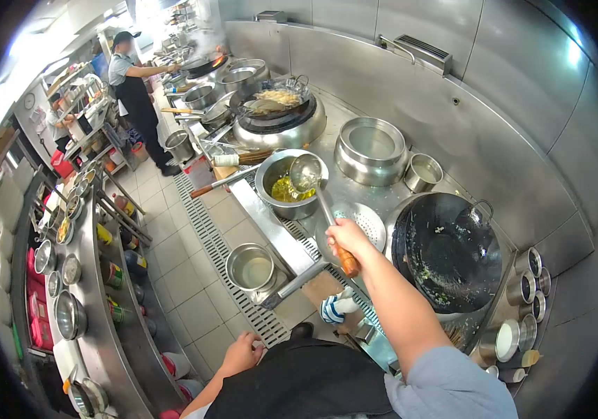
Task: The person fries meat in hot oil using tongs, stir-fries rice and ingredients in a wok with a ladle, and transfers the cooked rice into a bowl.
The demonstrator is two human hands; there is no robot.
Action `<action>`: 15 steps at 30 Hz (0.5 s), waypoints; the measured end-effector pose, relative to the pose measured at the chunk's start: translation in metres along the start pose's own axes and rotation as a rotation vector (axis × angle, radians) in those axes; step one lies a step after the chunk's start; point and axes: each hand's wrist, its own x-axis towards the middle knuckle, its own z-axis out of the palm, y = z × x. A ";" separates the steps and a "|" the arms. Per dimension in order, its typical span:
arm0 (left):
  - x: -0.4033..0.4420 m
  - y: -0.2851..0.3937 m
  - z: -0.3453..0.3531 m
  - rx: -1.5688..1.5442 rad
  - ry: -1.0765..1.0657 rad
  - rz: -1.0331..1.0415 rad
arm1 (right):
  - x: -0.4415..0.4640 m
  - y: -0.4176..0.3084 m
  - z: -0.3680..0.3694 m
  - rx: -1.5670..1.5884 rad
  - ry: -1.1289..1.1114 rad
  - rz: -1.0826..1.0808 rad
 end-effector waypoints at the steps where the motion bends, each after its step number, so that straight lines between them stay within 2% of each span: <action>1: 0.006 -0.005 -0.003 -0.006 -0.027 -0.009 | -0.012 -0.010 -0.005 0.131 0.020 0.006; 5: 0.040 -0.026 -0.006 0.070 -0.129 0.108 | -0.064 -0.026 -0.039 0.663 -0.112 -0.065; 7: 0.058 -0.037 -0.007 0.108 -0.233 0.027 | -0.099 -0.021 -0.058 0.885 -0.116 -0.099; 8: 0.067 -0.050 -0.003 0.128 -0.276 0.077 | -0.122 -0.015 -0.068 0.909 -0.053 -0.121; 11: 0.080 -0.101 0.017 0.279 -0.402 -0.008 | -0.192 0.009 -0.088 1.062 -0.023 -0.255; 13: 0.069 -0.138 0.023 0.334 -0.468 -0.107 | -0.230 0.032 -0.100 0.782 0.280 -0.251; 15: 0.044 -0.174 0.030 0.391 -0.552 -0.251 | -0.248 0.060 -0.104 -0.199 0.738 -0.019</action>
